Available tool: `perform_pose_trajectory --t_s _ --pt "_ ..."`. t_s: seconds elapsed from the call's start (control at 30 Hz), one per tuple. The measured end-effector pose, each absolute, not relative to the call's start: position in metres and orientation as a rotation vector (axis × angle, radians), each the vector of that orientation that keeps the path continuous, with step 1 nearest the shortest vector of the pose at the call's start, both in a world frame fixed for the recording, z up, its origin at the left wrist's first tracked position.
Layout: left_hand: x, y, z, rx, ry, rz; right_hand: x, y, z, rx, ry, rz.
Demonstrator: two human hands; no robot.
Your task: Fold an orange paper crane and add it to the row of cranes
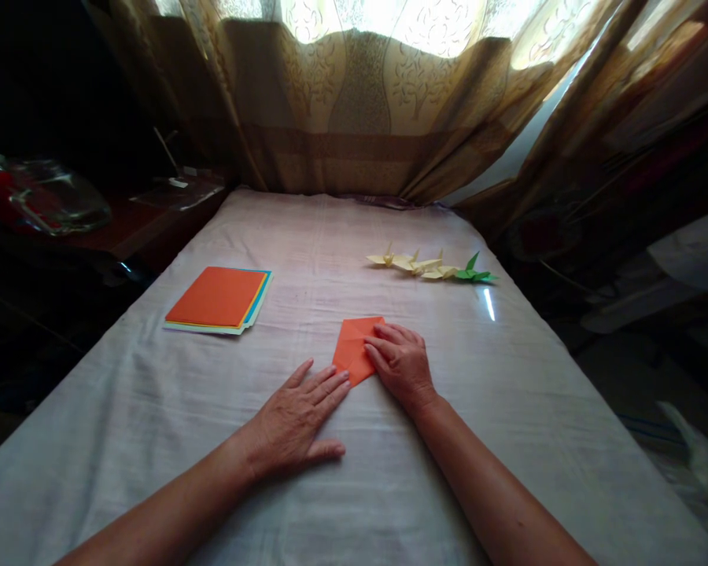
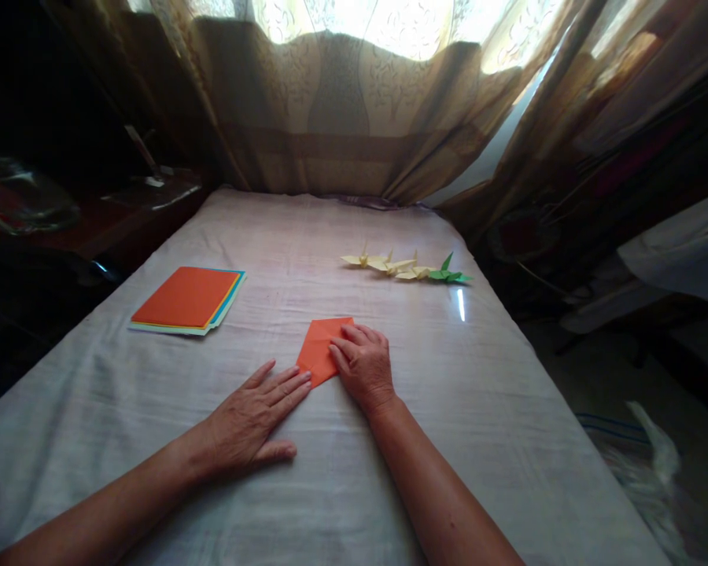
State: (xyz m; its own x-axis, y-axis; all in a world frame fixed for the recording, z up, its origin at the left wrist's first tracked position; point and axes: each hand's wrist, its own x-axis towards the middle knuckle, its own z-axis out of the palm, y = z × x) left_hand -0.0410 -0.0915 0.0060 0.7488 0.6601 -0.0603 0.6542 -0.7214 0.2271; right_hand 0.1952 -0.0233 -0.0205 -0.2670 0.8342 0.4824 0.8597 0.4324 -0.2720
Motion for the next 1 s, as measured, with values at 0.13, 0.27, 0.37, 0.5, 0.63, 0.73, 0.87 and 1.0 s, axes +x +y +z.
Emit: perform_pose_trajectory --t_s 0.13,0.27,0.37,0.5,0.63,0.73,0.87,1.0 --pt "-0.040 -0.093 0.010 2.697 1.056 0.020 0.205 -0.047 -0.016 -1.265 -2.194 -0.088" --pt "-0.041 -0.093 0.010 2.700 1.043 0.047 0.210 -0.076 -0.013 -1.015 -2.543 0.063" --pt "-0.042 -0.092 0.008 2.717 1.028 0.093 0.212 -0.083 -0.008 -1.008 -2.717 0.246" --pt "-0.043 -0.091 0.008 2.713 1.025 0.072 0.223 -0.074 -0.002 -1.115 -2.793 0.375" --pt "-0.042 -0.091 0.010 2.705 1.030 0.037 0.245 -0.061 -0.004 -1.351 -2.751 0.289" --pt "-0.042 -0.091 0.011 2.714 1.028 0.062 0.253 -0.058 -0.008 -1.395 -2.716 0.214" --pt "-0.042 -0.091 0.008 2.735 1.015 0.110 0.242 -0.061 -0.008 -1.403 -2.633 0.133" --pt "-0.045 -0.091 0.000 2.794 0.999 0.185 0.210 -0.057 -0.002 -1.218 -2.650 0.255"
